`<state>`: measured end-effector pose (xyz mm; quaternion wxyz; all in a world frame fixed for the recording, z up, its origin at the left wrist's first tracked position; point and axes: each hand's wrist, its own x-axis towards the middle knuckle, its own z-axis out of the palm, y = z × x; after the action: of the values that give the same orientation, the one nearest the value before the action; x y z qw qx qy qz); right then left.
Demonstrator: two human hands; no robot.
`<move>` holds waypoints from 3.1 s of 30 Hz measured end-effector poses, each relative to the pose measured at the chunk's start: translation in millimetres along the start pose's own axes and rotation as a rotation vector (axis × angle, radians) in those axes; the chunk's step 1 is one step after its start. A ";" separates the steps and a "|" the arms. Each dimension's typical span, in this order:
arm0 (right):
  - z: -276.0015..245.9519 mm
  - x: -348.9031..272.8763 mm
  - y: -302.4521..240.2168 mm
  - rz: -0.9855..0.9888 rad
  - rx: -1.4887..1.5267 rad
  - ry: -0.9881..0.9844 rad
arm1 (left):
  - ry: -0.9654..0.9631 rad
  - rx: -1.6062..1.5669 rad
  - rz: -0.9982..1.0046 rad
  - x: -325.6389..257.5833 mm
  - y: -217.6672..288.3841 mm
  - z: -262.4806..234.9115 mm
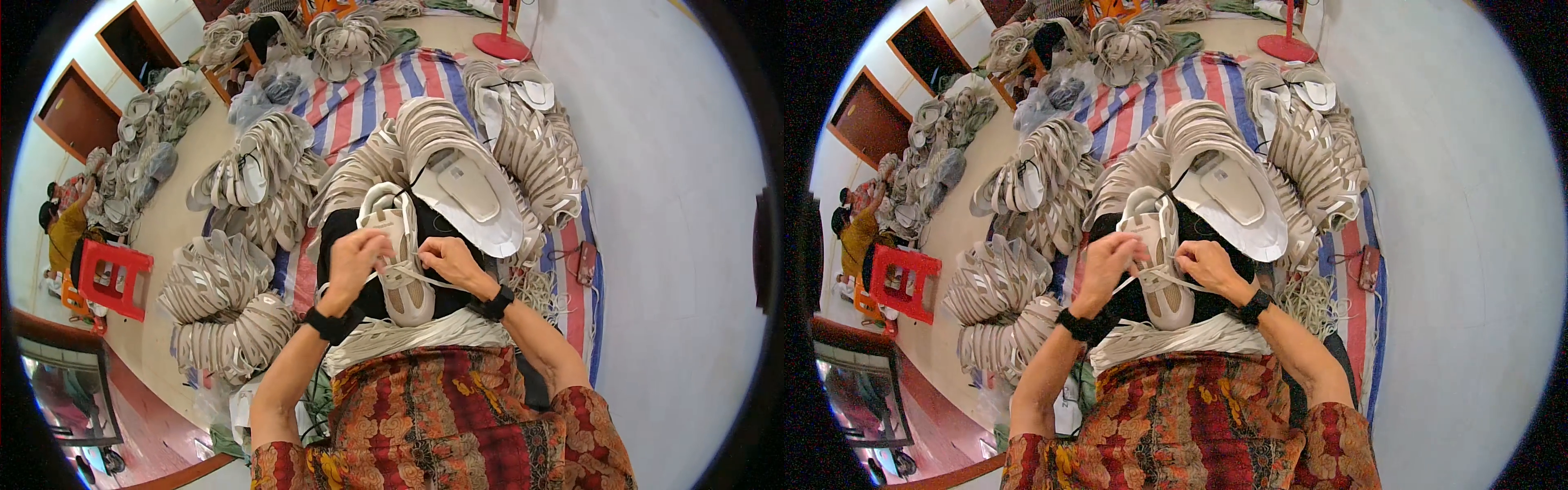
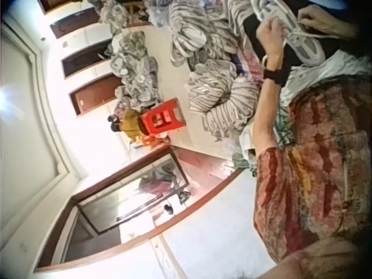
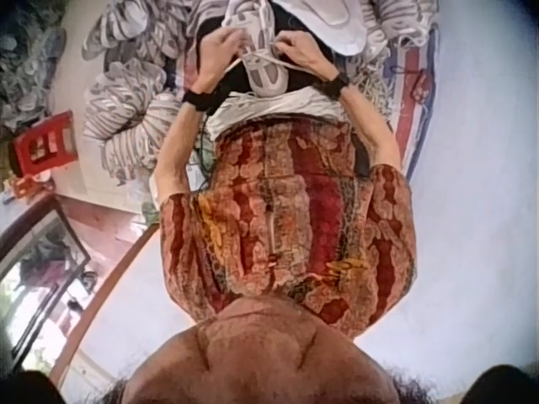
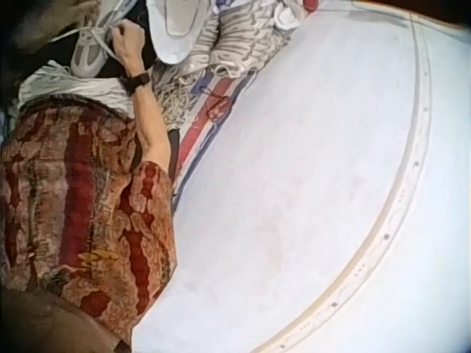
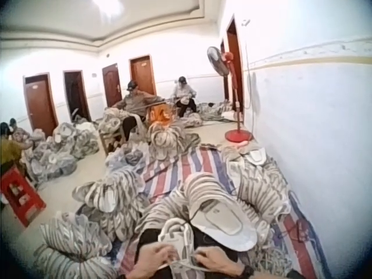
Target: The recorder is lacing a white and tan athletic shoe while sitting on the floor among many shoe components.
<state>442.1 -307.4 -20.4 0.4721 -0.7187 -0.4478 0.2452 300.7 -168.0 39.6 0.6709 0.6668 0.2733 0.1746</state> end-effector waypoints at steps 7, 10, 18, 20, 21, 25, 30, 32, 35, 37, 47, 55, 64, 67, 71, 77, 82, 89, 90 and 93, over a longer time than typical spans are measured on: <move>-0.1 8.2 -14.7 -0.136 -0.288 0.002 | -0.078 0.341 0.133 9.9 -16.7 25.7; -10.6 7.7 -25.0 -0.050 -0.101 -0.045 | -0.055 0.193 0.087 5.8 -18.6 15.0; 14.5 20.1 -56.7 -0.637 -0.411 0.049 | -0.016 0.125 -0.119 -25.0 -43.9 -38.8; 24.1 23.0 -59.0 -0.636 -0.470 -0.038 | -0.059 0.246 -0.063 -27.5 -49.6 -37.5; 26.7 23.5 -58.8 -0.658 -0.458 -0.027 | -0.090 0.280 -0.039 -27.9 -51.2 -36.5; 27.2 22.3 -53.5 -0.604 -0.476 -0.062 | -0.025 0.240 -0.073 -27.7 -52.1 -35.4; 29.9 22.7 -50.3 -0.589 -0.519 -0.074 | 0.011 0.230 -0.056 -26.2 -54.5 -35.6; 31.4 22.6 -50.5 -0.582 -0.534 -0.074 | 0.026 0.234 -0.049 -24.7 -57.5 -33.3; 32.6 21.7 -50.8 -0.582 -0.535 -0.089 | 0.062 0.530 0.193 -22.3 -61.1 -30.0; 33.6 21.3 -50.5 -0.569 -0.556 -0.084 | 0.115 0.609 0.246 -21.8 -62.1 -29.0; 35.9 20.5 -46.4 -0.605 -0.543 -0.068 | 0.175 0.714 0.265 -17.2 -61.8 -24.7; 40.6 28.0 -50.8 -0.579 -0.596 -0.033 | 0.009 0.062 -0.078 -11.4 -59.0 -30.6; -27.0 46.7 -65.4 -0.808 -0.969 0.176 | -0.166 0.430 0.371 -14.2 -65.6 -39.0; -148.4 73.5 -66.9 -0.531 -0.986 0.727 | -0.255 0.594 0.460 -16.7 -62.7 -41.7; -205.8 91.3 -30.5 -0.125 -1.189 0.972 | -0.782 1.279 0.713 -24.8 -50.1 -53.5; -46.9 51.0 -25.3 -0.606 -0.744 0.039 | -0.464 0.916 0.444 -49.5 -45.4 -67.6; 11.1 43.4 -49.1 -0.747 -0.760 -0.055 | -0.428 0.749 0.389 -50.8 -39.6 -79.2; -93.7 82.8 -38.8 -0.400 -0.953 0.534 | -0.331 0.613 0.448 -32.8 -43.3 -64.4; -100.7 83.0 -37.7 -0.466 -0.978 0.509 | -0.344 0.560 0.398 -26.8 -45.8 -59.1; -102.2 78.5 -44.0 -0.521 -0.993 0.363 | -0.336 0.499 0.358 -10.2 -51.5 -48.8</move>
<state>540.8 -278.9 69.0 0.1928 -0.7505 -0.5828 -0.2450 256.6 -137.7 -8.1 0.4815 0.8671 0.0722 0.1052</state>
